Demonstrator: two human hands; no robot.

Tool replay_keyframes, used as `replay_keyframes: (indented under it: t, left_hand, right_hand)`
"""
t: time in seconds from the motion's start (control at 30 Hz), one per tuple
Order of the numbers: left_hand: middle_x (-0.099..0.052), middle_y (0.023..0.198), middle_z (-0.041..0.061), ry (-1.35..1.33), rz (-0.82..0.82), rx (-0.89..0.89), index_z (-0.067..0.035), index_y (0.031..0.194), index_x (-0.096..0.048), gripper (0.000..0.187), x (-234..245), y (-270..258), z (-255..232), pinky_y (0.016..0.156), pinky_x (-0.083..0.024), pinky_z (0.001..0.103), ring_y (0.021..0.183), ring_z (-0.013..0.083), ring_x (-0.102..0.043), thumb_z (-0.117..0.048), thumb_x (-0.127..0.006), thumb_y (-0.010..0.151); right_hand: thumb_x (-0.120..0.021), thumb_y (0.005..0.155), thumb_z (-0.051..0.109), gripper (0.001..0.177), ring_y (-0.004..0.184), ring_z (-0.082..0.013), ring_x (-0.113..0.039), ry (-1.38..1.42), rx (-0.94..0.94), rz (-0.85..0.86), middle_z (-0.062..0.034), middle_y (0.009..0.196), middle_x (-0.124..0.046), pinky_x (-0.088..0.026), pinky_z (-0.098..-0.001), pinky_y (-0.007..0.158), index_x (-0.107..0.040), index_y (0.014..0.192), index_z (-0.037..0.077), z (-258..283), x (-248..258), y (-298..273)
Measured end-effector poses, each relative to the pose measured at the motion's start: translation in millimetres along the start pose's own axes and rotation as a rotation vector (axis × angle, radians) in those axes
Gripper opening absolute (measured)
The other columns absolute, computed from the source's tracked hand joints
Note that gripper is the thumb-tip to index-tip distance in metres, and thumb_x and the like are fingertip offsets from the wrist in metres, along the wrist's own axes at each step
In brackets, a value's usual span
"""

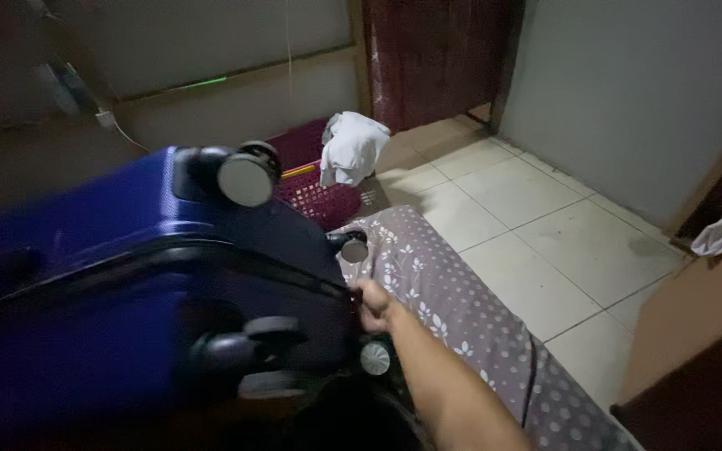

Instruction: The person puts folded clothes into a suitcase, secures the internal straps, closes and zips the suitcase, and then folds additional clothing items on a bed.

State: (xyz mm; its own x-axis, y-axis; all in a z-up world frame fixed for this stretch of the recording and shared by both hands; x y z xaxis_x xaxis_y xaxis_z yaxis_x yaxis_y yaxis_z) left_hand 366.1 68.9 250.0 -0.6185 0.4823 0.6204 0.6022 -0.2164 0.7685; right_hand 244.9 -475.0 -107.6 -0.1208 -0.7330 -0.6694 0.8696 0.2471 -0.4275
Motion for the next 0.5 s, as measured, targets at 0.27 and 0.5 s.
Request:
replay_keyframes:
  t: [0.27,0.5]
  left_hand:
    - [-0.059,0.115,0.014,-0.062,-0.013,-0.049,-0.006,0.13,-0.052,0.056,-8,14,30,0.09,-0.052,0.048,0.104,0.0272,-0.061,-0.028,-0.071,0.083]
    - [-0.06,0.113,0.014,-0.142,-0.025,-0.07,-0.005,0.131,-0.052,0.057,-38,13,48,0.087,-0.054,0.045,0.102,0.0263,-0.062,-0.028,-0.072,0.083]
  right_hand:
    - [-0.061,0.096,0.02,0.03,0.076,-0.0246,-0.072,-0.647,0.331,-0.171,-0.0135,0.096,-0.075,-0.061,-0.0415,0.066,-0.07,0.117,0.0,54,-42,-21]
    - [-0.062,0.093,0.021,0.027,0.074,-0.0201,-0.073,-1.45,0.253,-0.304,-0.0097,0.095,-0.077,-0.059,-0.0396,0.063,-0.071,0.117,0.013,81,-19,-34]
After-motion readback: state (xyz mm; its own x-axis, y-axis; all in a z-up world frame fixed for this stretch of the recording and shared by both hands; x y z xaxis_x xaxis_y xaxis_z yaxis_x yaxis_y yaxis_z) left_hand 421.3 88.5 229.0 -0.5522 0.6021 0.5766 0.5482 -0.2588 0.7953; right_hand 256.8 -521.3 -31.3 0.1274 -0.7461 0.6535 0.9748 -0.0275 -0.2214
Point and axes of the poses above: each hand's wrist, its own y-axis towards the middle knuckle, its own x-axis out of the back of the hand, z = x × y, the point moved 9 cm from there along y, towards the middle knuckle
